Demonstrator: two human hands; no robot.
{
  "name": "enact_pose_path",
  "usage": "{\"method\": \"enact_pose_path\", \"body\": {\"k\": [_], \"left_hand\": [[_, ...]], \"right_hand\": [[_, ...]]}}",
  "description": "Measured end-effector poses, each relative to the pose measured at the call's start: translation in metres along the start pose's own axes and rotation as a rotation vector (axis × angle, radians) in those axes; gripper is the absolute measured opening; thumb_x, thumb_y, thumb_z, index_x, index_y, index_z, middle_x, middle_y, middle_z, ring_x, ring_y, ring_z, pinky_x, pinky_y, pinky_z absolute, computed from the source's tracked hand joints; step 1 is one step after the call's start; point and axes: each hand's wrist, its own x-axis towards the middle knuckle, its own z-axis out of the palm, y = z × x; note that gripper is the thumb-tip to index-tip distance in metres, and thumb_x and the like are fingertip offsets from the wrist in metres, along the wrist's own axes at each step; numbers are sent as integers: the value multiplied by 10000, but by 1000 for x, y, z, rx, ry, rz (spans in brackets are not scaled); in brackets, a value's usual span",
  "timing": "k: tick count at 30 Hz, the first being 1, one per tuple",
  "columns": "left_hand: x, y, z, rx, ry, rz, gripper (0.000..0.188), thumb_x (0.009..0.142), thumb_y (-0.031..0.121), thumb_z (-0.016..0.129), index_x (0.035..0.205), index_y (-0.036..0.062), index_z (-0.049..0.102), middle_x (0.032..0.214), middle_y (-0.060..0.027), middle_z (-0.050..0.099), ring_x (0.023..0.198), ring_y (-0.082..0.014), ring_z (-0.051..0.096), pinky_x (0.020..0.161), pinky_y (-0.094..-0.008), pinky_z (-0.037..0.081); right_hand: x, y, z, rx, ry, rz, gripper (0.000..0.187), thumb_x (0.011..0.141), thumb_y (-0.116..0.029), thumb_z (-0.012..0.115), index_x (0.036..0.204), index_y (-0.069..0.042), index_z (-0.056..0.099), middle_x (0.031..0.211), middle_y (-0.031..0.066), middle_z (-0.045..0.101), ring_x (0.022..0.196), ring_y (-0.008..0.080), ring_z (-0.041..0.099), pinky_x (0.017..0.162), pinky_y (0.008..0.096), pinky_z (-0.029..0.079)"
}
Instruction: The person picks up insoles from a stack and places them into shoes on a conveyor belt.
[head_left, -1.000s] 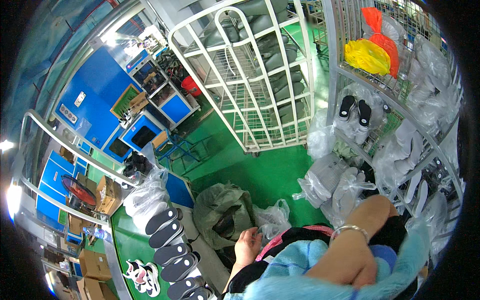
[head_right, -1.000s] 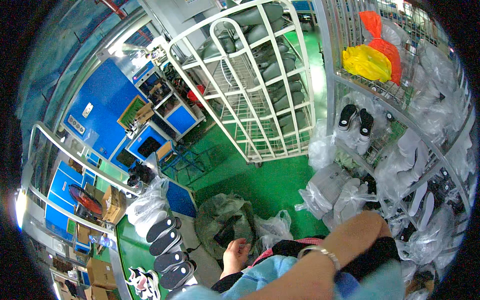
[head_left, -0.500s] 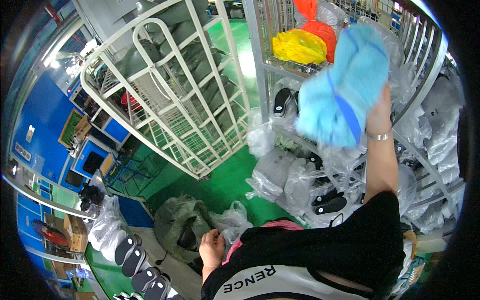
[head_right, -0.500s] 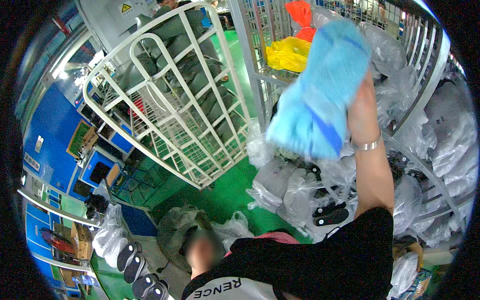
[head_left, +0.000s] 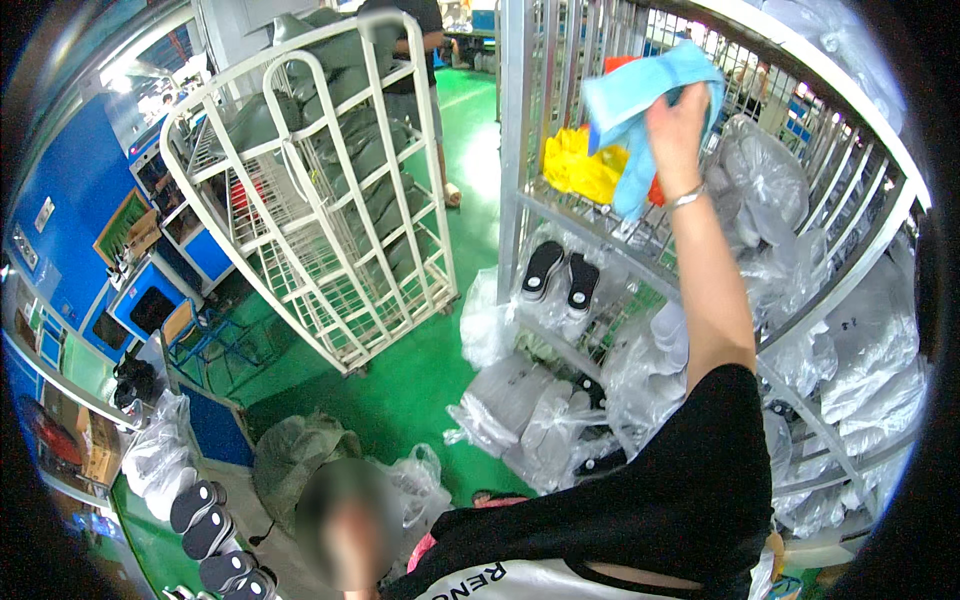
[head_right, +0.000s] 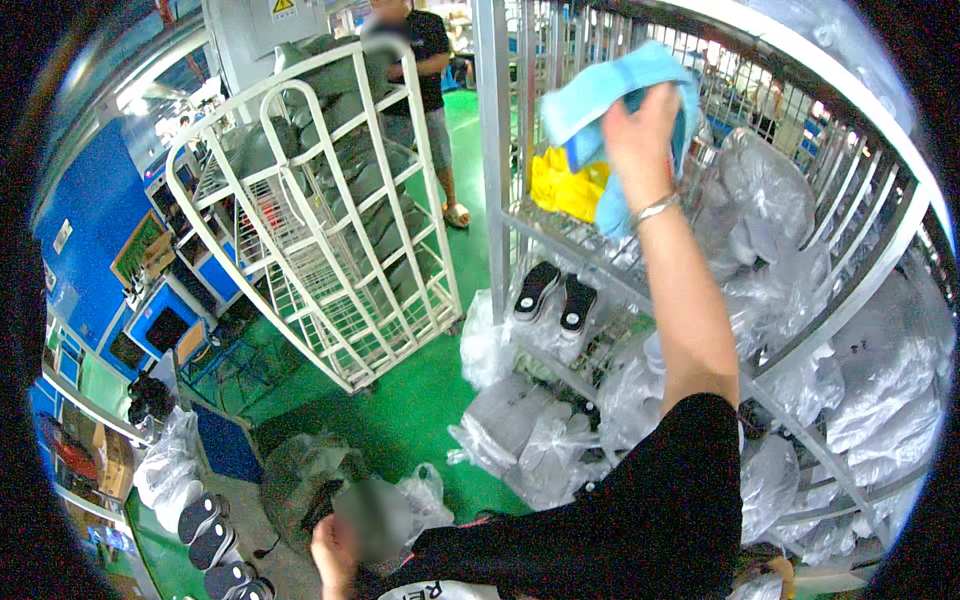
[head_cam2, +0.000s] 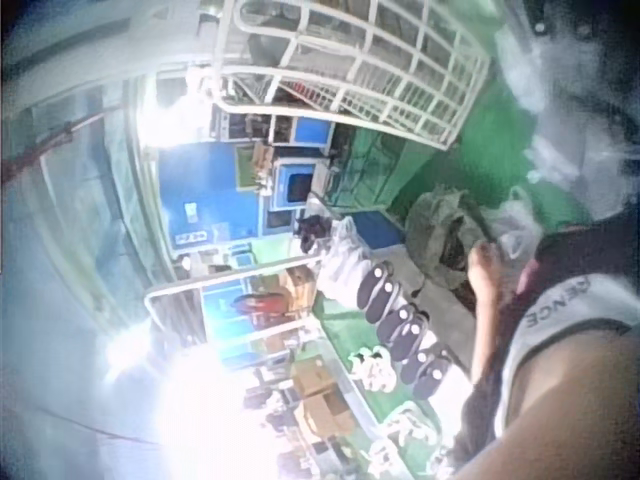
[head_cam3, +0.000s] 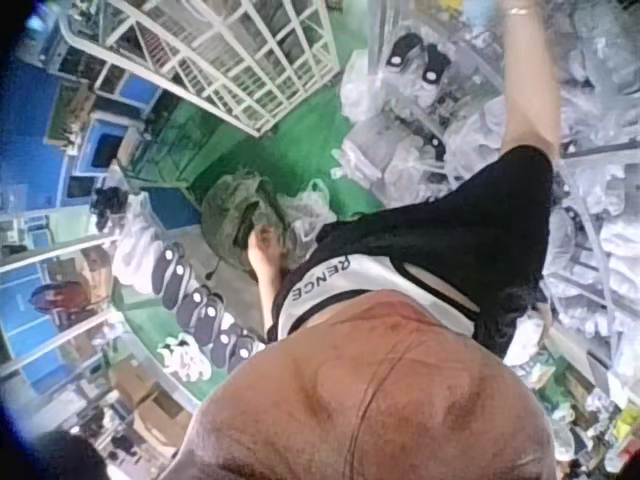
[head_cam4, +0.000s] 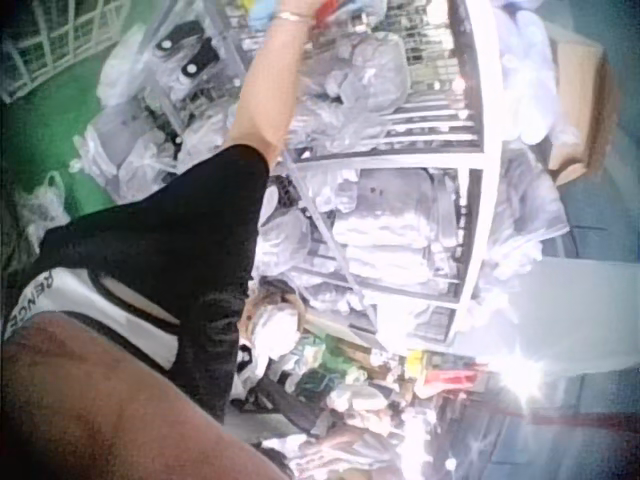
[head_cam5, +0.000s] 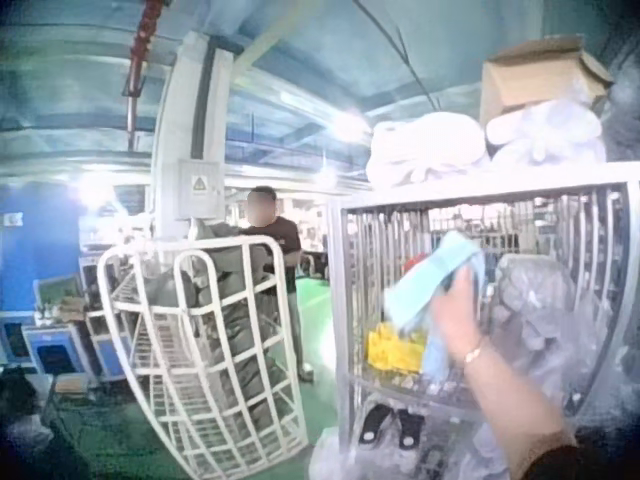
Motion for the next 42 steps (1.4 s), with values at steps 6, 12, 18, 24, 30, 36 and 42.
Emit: {"method": "enact_pose_path", "body": {"k": [6, 12, 18, 24, 30, 36, 42], "left_hand": [[53, 89, 3, 25, -5, 144, 227, 688, 74, 574, 910, 39, 543, 764, -110, 545, 704, -268, 531, 609, -330, 444], [37, 86, 31, 294, -233, 372, 254, 686, 125, 549, 930, 56, 525, 820, -107, 541, 819, -298, 517, 635, -374, 462], [28, 98, 35, 106, -244, 66, 214, 711, 108, 548, 917, 55, 531, 794, -124, 544, 731, -300, 543, 620, -362, 460], [0, 89, 24, 204, -3, 309, 228, 694, 104, 591, 907, 46, 534, 808, -137, 557, 677, -299, 554, 593, -367, 455], [-10, 65, 36, 175, -66, -135, 236, 729, 209, 580, 910, 62, 547, 833, -139, 570, 738, -312, 566, 632, -380, 462], [-19, 157, -76, -543, 669, 165, 396, 737, 110, 625, 1088, 35, 457, 1013, -59, 483, 872, -148, 491, 701, -265, 419], [-126, 221, -149, -93, 1010, 640, 444, 731, 114, 615, 1123, 33, 422, 1052, -84, 455, 942, -170, 458, 755, -284, 398]], "right_hand": [[0, -55, -20, -376, -185, -302, 495, 675, -397, 635, 1087, -156, 504, 1088, 200, 373, 986, 398, 342, 817, 488, 298], [-17, -34, -36, -540, -365, -417, 511, 690, -449, 599, 1090, -146, 504, 1115, 203, 377, 1024, 387, 331, 852, 492, 265], [-8, 85, 14, -456, -479, -280, 576, 738, -403, 571, 1156, -37, 422, 1151, 266, 395, 1059, 410, 390, 852, 472, 346], [-82, 169, 61, -614, -1296, 53, 363, 751, -379, 492, 852, -51, 611, 875, 186, 586, 845, 336, 554, 734, 425, 427], [-82, -2, 54, 448, -1305, 411, 273, 859, -167, 461, 1027, 34, 537, 983, 112, 582, 864, 154, 552, 761, 255, 420], [-87, -193, -4, 1288, -1231, -122, 315, 837, -124, 407, 1078, 73, 459, 929, 152, 563, 813, 217, 562, 778, 321, 429], [-79, -302, -40, 1976, -880, -161, 351, 820, -196, 438, 1041, 76, 464, 873, 145, 561, 703, 210, 552, 687, 327, 439]]}}
